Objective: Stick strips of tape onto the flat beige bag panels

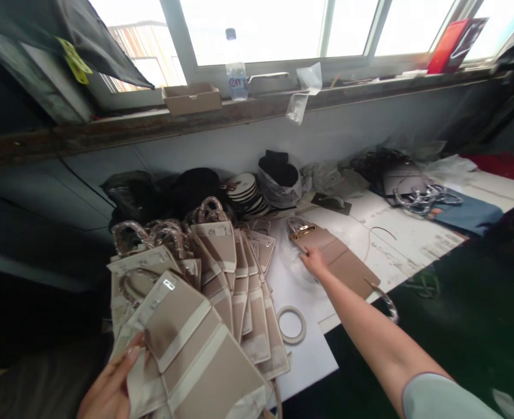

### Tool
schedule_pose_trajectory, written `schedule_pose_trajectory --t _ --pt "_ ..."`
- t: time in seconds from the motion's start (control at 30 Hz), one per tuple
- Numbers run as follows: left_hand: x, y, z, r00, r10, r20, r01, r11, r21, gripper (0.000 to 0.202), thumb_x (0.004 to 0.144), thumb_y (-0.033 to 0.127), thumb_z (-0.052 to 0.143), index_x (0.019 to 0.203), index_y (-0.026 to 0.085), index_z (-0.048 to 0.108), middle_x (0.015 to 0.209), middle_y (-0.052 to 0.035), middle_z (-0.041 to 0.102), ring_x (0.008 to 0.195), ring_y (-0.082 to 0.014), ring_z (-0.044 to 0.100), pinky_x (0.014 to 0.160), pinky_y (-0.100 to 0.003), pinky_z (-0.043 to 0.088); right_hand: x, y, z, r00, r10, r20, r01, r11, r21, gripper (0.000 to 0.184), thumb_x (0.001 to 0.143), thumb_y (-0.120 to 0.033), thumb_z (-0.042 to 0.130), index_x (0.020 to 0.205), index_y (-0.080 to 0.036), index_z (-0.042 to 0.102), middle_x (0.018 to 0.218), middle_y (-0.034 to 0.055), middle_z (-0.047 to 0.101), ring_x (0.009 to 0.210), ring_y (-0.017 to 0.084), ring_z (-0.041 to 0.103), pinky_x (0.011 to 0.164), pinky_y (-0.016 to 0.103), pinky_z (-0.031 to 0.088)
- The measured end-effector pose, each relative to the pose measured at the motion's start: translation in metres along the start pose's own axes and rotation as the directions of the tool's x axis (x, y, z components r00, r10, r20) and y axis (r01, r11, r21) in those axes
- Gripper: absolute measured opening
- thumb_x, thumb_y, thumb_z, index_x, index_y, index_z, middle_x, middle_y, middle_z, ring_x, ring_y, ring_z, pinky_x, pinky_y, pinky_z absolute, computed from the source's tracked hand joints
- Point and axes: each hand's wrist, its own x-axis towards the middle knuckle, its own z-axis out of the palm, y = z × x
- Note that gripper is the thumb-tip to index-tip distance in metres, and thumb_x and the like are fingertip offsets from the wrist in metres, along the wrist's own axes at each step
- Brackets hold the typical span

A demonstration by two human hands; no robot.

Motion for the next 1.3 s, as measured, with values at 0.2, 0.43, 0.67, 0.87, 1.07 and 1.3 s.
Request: schedule_pose_trajectory --t 0.2,0.43,0.67,0.87,1.07,1.3 --pt "0.025 -0.016 -0.021 0.992 -0.060 0.106 0.067 0.996 -0.060 0.057 0.056 0.032 0.091 0.110 0.024 0.077 0.122 -0.0049 0.077 0.112 -0.0290 0.071 0.076 -0.028 0.065 -0.055 0.030 0.010 0.995 -0.103 -0.012 0.102 0.994 -0.029 0.043 0.083 -0.032 0.056 0.118 -0.015 0.073 0.125 0.0158 0.070 0.119 0.030 0.063 0.108 0.042 0.046" --pt "0.013 -0.023 -0.048 0.953 0.278 0.125 -0.303 0.907 0.292 0.050 0.067 0.054 0.084 0.099 0.016 0.077 0.096 -0.0089 0.078 0.096 -0.0280 0.071 0.082 -0.035 0.059 -0.160 0.001 -0.053 0.999 -0.034 -0.005 0.034 0.990 0.136 0.045 0.083 -0.054 0.061 0.110 -0.020 0.076 0.104 0.0108 0.076 0.091 0.031 0.072 0.086 0.045 0.058" --pt "-0.021 -0.018 -0.054 0.871 0.250 0.423 -0.364 0.906 0.215 0.044 0.079 0.042 0.075 0.113 0.014 0.073 0.092 -0.0050 0.076 0.085 -0.0191 0.069 0.081 -0.030 0.054 -0.272 -0.233 -0.033 0.738 -0.559 0.379 0.314 0.781 0.540 0.026 0.093 -0.039 0.065 0.116 -0.031 0.075 0.099 0.0050 0.074 0.084 0.023 0.069 0.078 0.037 0.058" --pt "-0.032 -0.013 -0.070 0.817 0.270 0.509 -0.413 0.891 0.190 0.085 0.083 0.040 0.076 0.156 0.014 0.041 0.074 0.0052 0.065 0.067 -0.0124 0.058 0.071 -0.025 0.050 -0.298 -0.311 0.024 0.583 -0.618 0.527 0.331 0.773 0.541 0.028 0.089 -0.028 0.069 0.115 -0.024 0.075 0.093 0.0027 0.071 0.076 0.016 0.065 0.072 0.028 0.052" --pt "-0.028 -0.020 -0.090 0.718 0.379 0.584 -0.621 0.728 0.291 0.032 0.087 0.024 0.071 0.119 0.022 0.077 0.085 -0.0004 0.072 0.077 -0.0156 0.064 0.075 -0.026 0.048 -0.296 -0.324 0.027 0.405 -0.686 0.604 0.666 0.674 0.319 0.015 0.090 -0.021 0.063 0.090 -0.025 0.077 0.082 0.0005 0.069 0.071 0.014 0.062 0.066 0.025 0.042" --pt "-0.027 -0.027 -0.091 0.637 0.493 0.593 -0.764 0.507 0.399 0.012 0.093 0.019 0.065 0.089 0.021 0.076 0.087 -0.0034 0.072 0.081 -0.0175 0.068 0.073 -0.026 0.048 -0.303 -0.345 0.029 0.305 -0.707 0.639 0.918 0.396 0.000 0.011 0.084 -0.022 0.064 0.074 -0.024 0.070 0.075 0.0027 0.070 0.069 0.017 0.063 0.061 0.027 0.034"
